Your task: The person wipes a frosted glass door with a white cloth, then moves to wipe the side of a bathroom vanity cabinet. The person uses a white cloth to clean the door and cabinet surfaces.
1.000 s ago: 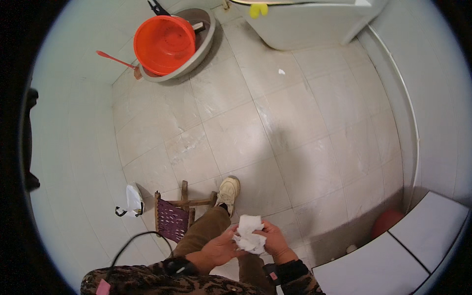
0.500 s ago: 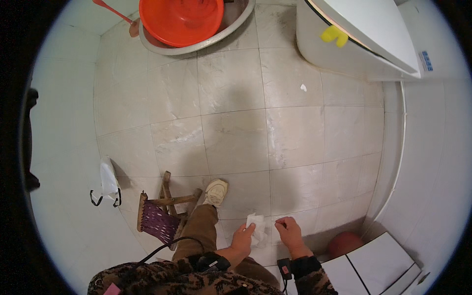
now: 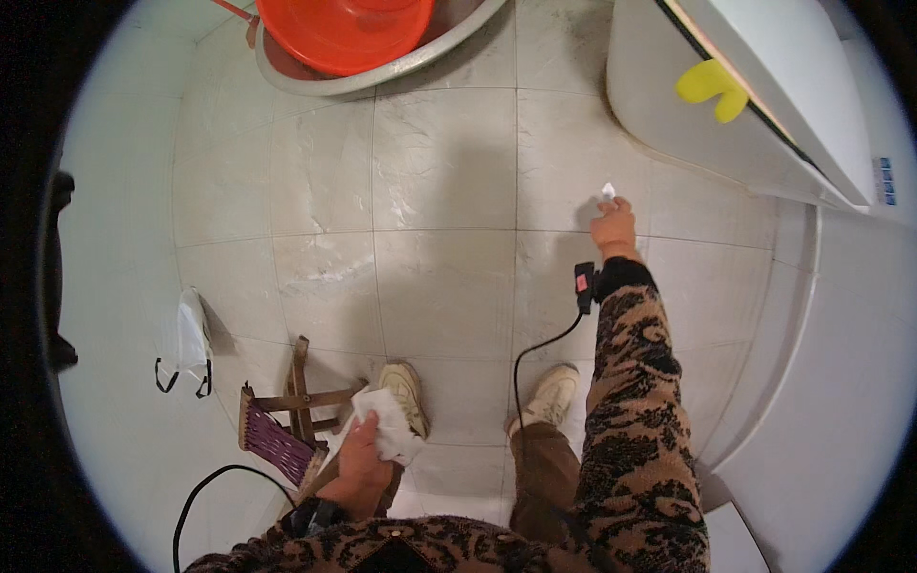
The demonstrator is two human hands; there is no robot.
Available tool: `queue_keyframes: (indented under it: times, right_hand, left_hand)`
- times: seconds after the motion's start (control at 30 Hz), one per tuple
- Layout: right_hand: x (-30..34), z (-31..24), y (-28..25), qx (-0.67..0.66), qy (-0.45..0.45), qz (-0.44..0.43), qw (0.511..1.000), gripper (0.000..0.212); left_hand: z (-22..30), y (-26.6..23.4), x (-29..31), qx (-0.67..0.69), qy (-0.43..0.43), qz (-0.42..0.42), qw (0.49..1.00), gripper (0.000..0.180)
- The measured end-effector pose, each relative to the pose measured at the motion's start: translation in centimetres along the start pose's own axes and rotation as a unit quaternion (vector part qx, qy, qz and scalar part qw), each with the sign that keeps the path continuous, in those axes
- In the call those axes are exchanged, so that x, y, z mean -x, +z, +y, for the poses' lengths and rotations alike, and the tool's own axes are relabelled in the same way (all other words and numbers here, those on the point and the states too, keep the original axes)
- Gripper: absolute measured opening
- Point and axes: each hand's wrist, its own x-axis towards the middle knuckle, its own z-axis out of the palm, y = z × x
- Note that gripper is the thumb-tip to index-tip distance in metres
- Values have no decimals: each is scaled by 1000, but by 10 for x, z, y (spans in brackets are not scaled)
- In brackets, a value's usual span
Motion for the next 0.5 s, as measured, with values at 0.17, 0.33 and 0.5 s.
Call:
queue_keyframes:
  times: [0.17, 0.33, 0.5]
  right_hand:
    - [-66, -4, 28, 14, 8, 28, 999, 31]
    - [-82, 20, 44, 4, -18, 51, 999, 33]
    - [-21, 36, 53, 104, -156, -63, 980, 35]
  left_hand:
    - [-2, 9, -12, 72, -23, -14, 997, 32]
    - [-3, 18, -19, 60, -82, -19, 995, 31]
    - [-29, 6, -30, 5, -82, -7, 997, 29]
